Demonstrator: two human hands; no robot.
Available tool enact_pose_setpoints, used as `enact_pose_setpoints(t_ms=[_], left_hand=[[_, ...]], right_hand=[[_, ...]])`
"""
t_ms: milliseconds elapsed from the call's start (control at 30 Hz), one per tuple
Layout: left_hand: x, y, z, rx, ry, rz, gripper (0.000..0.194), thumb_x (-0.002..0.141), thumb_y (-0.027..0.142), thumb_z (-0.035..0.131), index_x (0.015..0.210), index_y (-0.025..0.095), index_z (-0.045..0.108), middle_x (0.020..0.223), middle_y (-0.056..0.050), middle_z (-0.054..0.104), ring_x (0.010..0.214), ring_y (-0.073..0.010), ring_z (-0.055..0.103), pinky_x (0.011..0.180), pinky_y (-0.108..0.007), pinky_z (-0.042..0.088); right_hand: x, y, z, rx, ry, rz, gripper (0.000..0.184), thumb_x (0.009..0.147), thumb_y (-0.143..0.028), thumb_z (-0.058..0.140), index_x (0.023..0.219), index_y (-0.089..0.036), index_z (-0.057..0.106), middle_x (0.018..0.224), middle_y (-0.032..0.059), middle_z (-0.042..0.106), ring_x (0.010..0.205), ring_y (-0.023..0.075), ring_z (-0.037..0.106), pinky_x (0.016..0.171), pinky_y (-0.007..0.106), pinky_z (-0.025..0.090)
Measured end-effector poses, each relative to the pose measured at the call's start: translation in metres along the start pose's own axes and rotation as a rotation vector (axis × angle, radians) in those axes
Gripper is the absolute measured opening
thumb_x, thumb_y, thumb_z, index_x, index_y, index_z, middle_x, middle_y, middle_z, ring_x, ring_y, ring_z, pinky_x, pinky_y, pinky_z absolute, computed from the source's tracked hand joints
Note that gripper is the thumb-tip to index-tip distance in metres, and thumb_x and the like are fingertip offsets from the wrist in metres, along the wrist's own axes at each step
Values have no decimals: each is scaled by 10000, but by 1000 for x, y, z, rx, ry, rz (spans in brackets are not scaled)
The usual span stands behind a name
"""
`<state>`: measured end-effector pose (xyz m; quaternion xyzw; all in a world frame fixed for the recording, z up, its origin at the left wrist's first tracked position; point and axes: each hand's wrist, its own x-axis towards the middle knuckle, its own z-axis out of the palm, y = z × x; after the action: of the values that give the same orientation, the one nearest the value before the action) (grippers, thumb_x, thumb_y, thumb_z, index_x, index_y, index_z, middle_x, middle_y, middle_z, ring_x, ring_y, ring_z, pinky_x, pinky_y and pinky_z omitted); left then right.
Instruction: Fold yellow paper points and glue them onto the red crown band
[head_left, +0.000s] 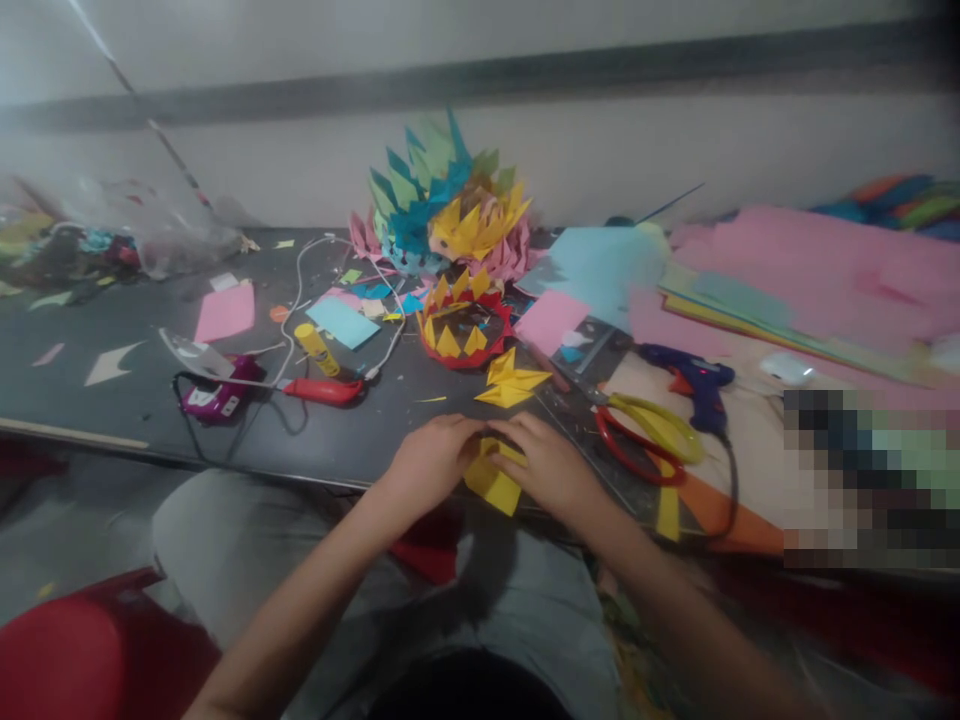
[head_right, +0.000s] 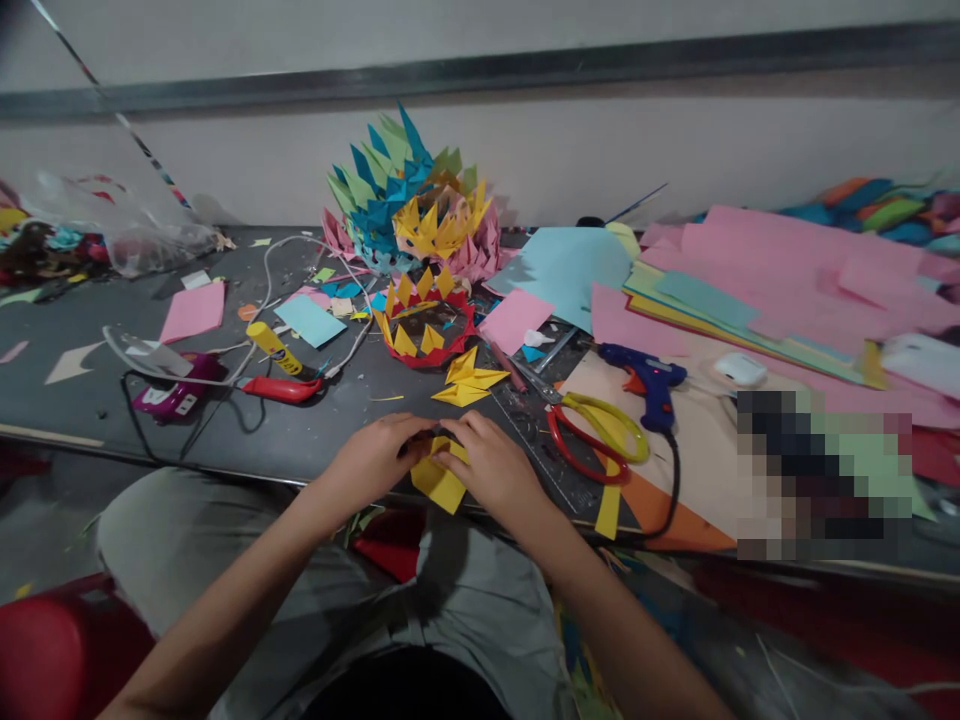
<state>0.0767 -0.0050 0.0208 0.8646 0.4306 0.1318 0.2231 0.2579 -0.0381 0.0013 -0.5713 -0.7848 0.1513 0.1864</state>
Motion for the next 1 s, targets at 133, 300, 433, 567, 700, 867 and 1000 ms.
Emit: enact_pose_setpoints(t_ms=[133,300,433,567,700,867,1000], left_hand=[[-3,12,-8,67,-37,-191,258,845,197,516,1090,229,593,988,-44,671,857,-213,647,674,-279,476],[-13,31,-2,216,-9,-425,279,870,250,483,1139,208,545,831,-75,690,722,-249,666,584,-297,449],[-18,35,9,125,63,-441,226,882,321,475,1069,236,570,827,-47,683,742,-241,655,621,-311,462],[-13,27,15,92,252,-360,356,832,353,570,1141,179,549,1119,-93,622,1037,-263,561,834,-356,453],[-8,23,21,47,266,-293,454,788,291,637,1207,162,519,1248,-98,570,1138,-270,493,937,-404,399],[-11,20,31,-209,291,-276,498,774,177,634,1249,172,486,1182,-92,606,1078,-239,538,927,-396,414],[-12,14,37,-538,331,-317,497,805,164,572,1285,197,447,1016,-60,640,873,-170,604,801,-316,484]], right_hand=[[-18,-3,-2,23,183,131,367,824,-480,543,1049,-193,589,975,71,607,932,226,588,795,342,456],[-43,-14,4,-98,325,350,372,772,-559,558,856,-200,610,890,69,617,843,251,574,735,378,409],[-42,-16,8,-109,269,323,281,798,-483,565,893,-227,632,939,55,620,890,247,557,732,369,363],[-31,-10,2,-21,203,273,271,840,-460,506,934,-244,640,953,52,625,918,232,564,757,362,349],[-20,-4,-1,17,253,336,302,856,-464,470,927,-226,642,959,65,643,929,242,579,765,372,350],[-11,-2,5,189,268,346,148,801,-347,560,811,-212,618,858,37,670,829,214,600,747,350,403],[-12,-4,7,240,330,348,237,774,-359,585,946,-198,612,899,63,652,750,199,581,719,352,447]])
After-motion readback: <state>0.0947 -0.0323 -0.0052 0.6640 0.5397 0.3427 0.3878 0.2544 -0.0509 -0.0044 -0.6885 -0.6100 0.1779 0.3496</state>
